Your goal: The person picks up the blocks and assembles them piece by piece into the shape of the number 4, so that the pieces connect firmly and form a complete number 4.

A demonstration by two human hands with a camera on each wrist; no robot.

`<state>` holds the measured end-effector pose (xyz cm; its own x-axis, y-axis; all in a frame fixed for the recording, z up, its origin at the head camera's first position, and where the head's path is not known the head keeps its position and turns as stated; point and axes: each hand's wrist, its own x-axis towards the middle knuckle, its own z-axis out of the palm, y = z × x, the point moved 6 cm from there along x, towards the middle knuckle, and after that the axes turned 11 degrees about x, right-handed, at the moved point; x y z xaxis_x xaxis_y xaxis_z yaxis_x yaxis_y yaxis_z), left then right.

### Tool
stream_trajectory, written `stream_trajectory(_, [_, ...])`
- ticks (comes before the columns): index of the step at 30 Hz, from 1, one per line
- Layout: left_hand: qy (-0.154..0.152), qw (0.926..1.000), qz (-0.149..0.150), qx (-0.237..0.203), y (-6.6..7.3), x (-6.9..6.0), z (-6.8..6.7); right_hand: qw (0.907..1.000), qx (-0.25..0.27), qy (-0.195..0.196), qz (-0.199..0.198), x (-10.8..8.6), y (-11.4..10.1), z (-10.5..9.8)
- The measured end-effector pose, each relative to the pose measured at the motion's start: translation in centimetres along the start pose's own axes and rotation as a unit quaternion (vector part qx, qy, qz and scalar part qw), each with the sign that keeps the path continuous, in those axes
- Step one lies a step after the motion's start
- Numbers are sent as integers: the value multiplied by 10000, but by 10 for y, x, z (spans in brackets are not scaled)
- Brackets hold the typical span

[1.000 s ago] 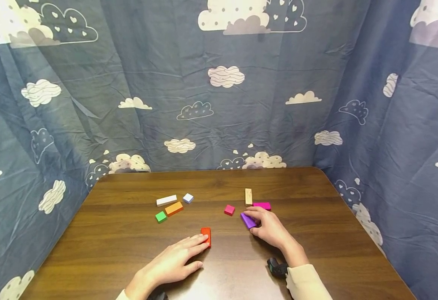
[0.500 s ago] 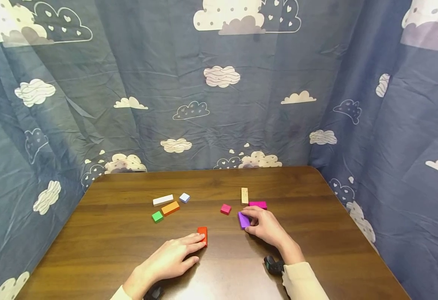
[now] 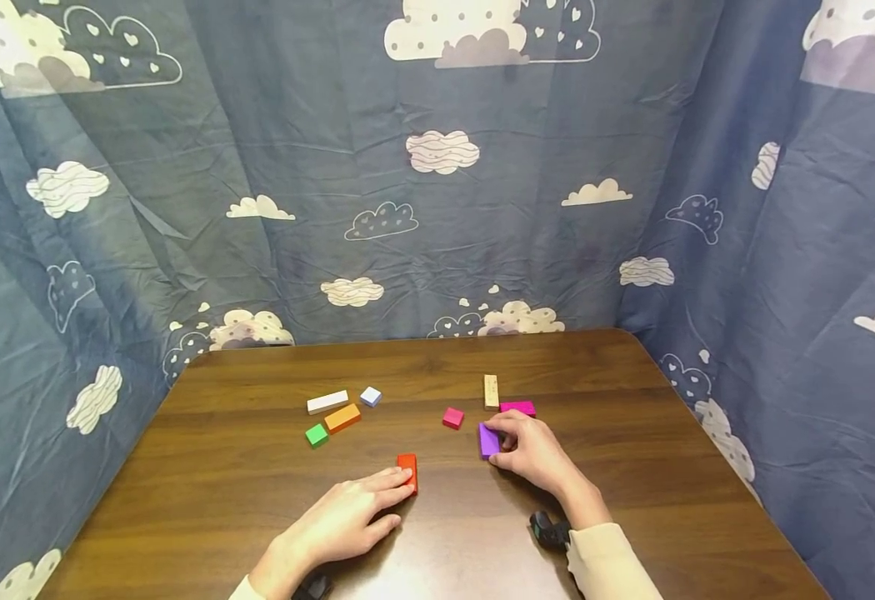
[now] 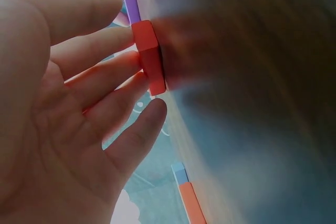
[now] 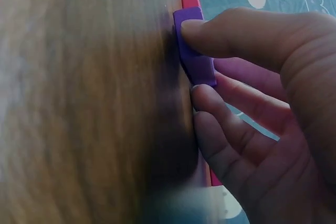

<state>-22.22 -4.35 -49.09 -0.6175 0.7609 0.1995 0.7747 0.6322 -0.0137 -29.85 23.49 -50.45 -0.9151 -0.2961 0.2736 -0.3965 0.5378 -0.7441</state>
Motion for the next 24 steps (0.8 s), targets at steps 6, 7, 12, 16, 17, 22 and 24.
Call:
stream_trajectory(6, [5,10000,-3,55,1,-1,2,9999,6,116,-28,-2,-2,0])
stream_trajectory(7, [-1,10000,-5,63,1,-1,3,9999,24,128,-30,-2,-3,0])
stream_trajectory(12, [20,10000,46,15,4,-2,4,9997,180,189,5,-2,-6,-1])
stream_trajectory(16, [77,9999,76,12,4,-1,3,9993,304,209,-19,2,-10,1])
stream_trajectory(17, [83,9999,79,22,3,-2,3,9993,320,193,-63,4,-12,2])
stream_trajectory(22, [113,9999,87,59,0,-2,3,9990,284,133,-315,15,-25,8])
stream_trajectory(24, [151,9998,100,46,0,-1,3,9990,214,129,-373,19,-32,10])
